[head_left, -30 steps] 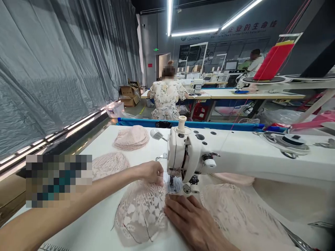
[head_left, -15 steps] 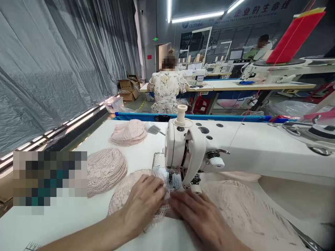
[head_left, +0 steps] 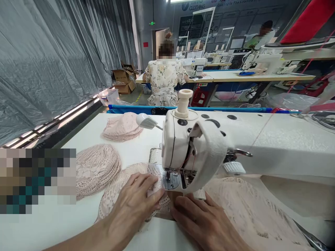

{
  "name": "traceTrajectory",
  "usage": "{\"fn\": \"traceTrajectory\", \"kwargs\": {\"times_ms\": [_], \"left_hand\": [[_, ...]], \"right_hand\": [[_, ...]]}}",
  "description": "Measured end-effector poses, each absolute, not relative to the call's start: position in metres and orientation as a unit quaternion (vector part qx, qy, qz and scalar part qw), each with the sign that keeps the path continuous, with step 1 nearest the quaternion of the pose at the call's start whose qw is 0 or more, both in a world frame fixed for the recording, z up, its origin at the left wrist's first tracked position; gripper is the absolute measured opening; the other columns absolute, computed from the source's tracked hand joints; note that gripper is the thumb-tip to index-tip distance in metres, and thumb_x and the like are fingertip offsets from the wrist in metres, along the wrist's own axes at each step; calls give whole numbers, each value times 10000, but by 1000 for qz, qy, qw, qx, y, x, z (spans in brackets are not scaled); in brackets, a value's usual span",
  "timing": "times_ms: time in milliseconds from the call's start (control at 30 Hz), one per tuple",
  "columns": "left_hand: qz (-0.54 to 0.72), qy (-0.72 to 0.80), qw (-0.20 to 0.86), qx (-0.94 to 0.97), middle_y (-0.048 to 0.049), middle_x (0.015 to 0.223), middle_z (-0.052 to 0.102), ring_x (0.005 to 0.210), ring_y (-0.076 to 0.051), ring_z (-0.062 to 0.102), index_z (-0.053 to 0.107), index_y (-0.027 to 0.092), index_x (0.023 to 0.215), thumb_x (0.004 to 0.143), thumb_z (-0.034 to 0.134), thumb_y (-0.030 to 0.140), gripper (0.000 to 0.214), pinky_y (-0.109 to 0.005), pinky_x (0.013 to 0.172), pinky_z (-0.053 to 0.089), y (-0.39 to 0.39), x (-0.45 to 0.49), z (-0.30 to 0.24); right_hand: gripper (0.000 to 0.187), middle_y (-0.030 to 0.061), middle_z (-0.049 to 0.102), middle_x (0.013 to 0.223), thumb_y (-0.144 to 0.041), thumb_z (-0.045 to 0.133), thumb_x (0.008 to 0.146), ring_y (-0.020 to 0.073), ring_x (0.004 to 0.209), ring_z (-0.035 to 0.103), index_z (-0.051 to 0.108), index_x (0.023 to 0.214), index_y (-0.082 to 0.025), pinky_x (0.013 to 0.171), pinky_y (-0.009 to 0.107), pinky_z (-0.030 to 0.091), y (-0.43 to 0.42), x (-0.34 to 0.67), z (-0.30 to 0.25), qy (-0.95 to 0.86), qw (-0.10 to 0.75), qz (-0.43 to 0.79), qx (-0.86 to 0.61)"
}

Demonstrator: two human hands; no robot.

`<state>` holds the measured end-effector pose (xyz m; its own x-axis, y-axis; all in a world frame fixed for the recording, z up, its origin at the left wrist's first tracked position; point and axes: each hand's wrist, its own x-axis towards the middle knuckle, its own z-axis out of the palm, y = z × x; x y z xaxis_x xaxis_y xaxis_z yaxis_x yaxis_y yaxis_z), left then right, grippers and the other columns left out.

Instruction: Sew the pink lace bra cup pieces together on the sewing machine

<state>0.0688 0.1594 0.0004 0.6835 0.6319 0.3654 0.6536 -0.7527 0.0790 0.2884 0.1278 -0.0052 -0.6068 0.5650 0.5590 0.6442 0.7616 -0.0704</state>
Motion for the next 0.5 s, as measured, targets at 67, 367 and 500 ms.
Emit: {"fn": "traceTrajectory", "kwargs": {"times_ms": [67,367,500], "left_hand": [[-186,-347,34,-919,-53,1076,587,945,-230,498,586,232,1106,896,545,198,217,-364,801,376,160,67,-1],[-209,-354,16,-912,-44,1105,597,997,-218,496,584,203,1015,944,470,234,138,-361,854,360,159,70,-1],[-213,-353,11,-911,-54,1070,600,927,-223,510,583,199,948,914,485,189,104,-360,782,379,158,74,3]], "right_hand": [[389,31,673,849,-122,290,987,154,706,562,649,874,-221,610,306,345,128,288,-3,-894,287,-66,-337],[338,46,710,1021,-100,347,975,168,784,619,667,936,-202,644,309,396,127,288,-12,-891,303,-64,-333],[325,67,674,1154,-101,346,970,191,882,622,656,1025,-183,696,325,432,123,291,-8,-909,241,-41,-338]]}}
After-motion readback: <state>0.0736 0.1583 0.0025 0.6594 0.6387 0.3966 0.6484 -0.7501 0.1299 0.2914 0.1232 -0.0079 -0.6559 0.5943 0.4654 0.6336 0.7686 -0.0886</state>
